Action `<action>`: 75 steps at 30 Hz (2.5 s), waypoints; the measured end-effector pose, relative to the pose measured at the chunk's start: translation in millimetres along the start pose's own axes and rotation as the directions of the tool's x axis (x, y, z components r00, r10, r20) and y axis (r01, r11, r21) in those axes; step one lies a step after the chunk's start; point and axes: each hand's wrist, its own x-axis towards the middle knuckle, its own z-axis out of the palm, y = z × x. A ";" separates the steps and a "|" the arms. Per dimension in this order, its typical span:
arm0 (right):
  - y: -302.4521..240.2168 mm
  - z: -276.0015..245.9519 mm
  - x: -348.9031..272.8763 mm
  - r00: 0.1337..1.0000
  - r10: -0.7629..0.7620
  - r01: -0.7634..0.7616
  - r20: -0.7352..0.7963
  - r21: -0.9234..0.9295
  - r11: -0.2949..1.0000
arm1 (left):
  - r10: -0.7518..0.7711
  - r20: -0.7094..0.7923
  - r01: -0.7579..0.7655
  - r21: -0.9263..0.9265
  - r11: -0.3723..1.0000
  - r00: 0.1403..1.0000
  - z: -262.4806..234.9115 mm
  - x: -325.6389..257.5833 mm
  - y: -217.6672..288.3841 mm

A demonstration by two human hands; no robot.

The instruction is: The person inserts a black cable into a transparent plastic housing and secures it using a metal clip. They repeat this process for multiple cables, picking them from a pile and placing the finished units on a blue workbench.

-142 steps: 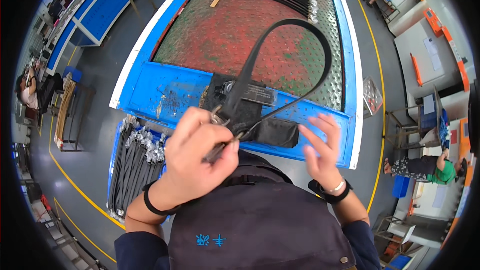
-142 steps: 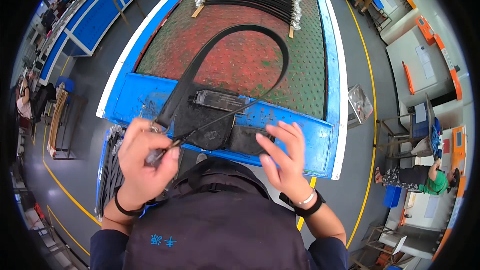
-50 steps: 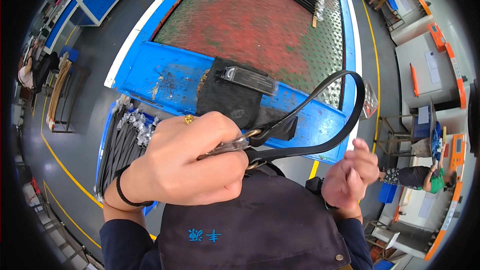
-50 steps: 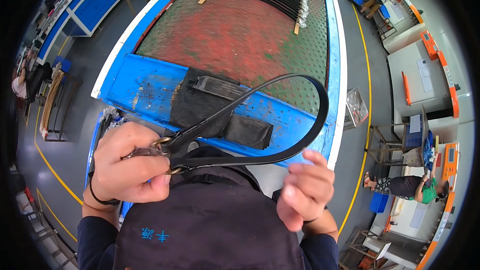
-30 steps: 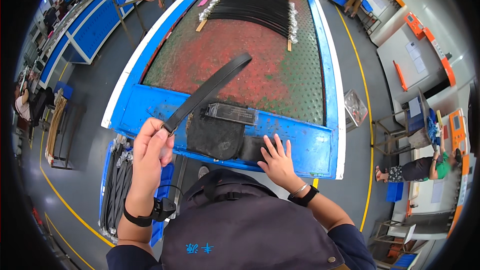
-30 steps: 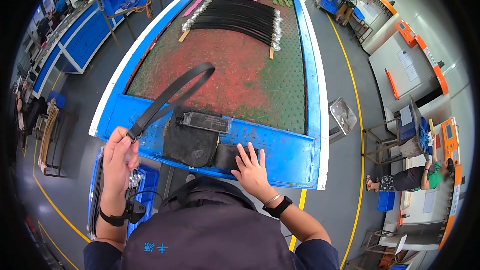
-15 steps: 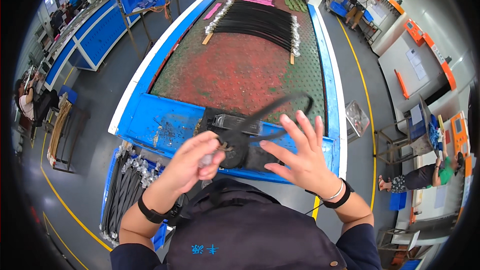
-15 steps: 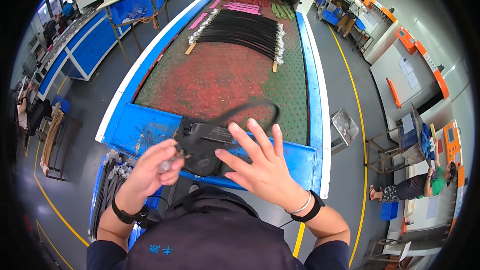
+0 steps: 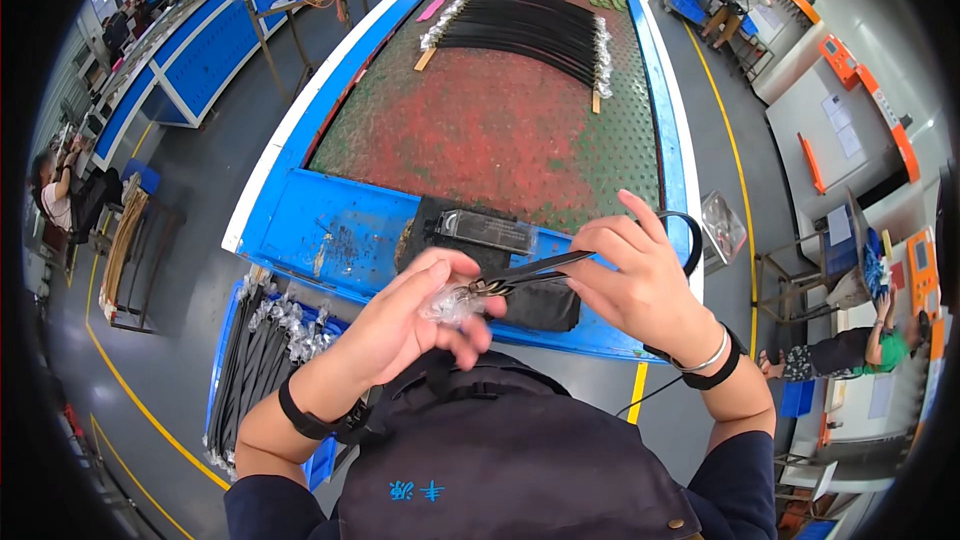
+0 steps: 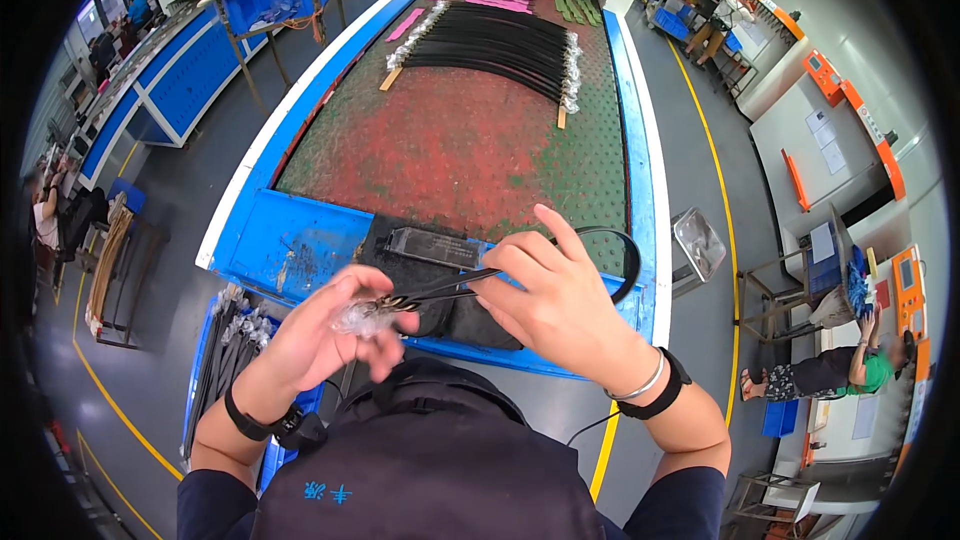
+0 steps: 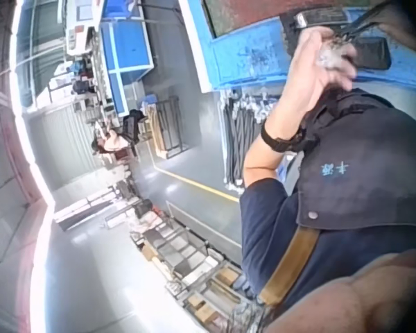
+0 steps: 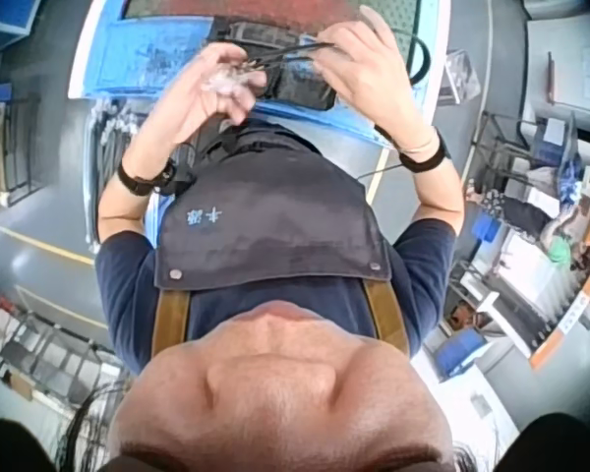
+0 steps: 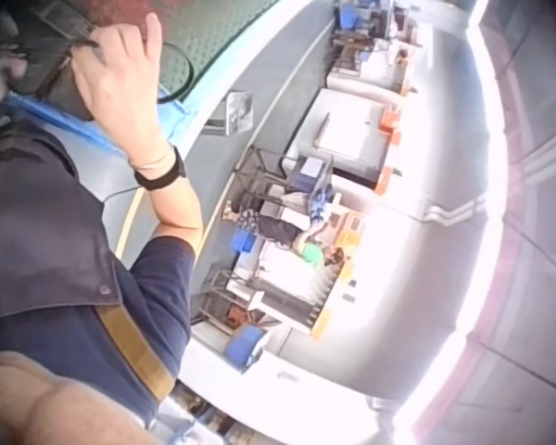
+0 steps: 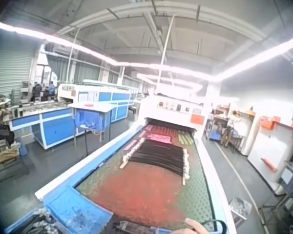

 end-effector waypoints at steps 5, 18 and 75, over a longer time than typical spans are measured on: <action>-4.8 -7.5 4.8 0.998 0.044 -0.044 0.049 0.002 0.999 | 0.647 0.454 -0.402 0.884 -0.240 0.613 -2.9 -13.9 7.9; -32.6 0.8 14.9 0.991 0.065 -0.076 0.116 0.092 0.993 | 0.530 0.432 -0.383 0.901 -0.206 0.730 -11.2 -13.4 -8.1; -41.7 -5.2 -34.3 0.592 0.780 -0.053 -0.201 0.957 0.287 | 0.411 0.748 -0.673 0.656 -0.342 0.521 30.3 -23.3 51.5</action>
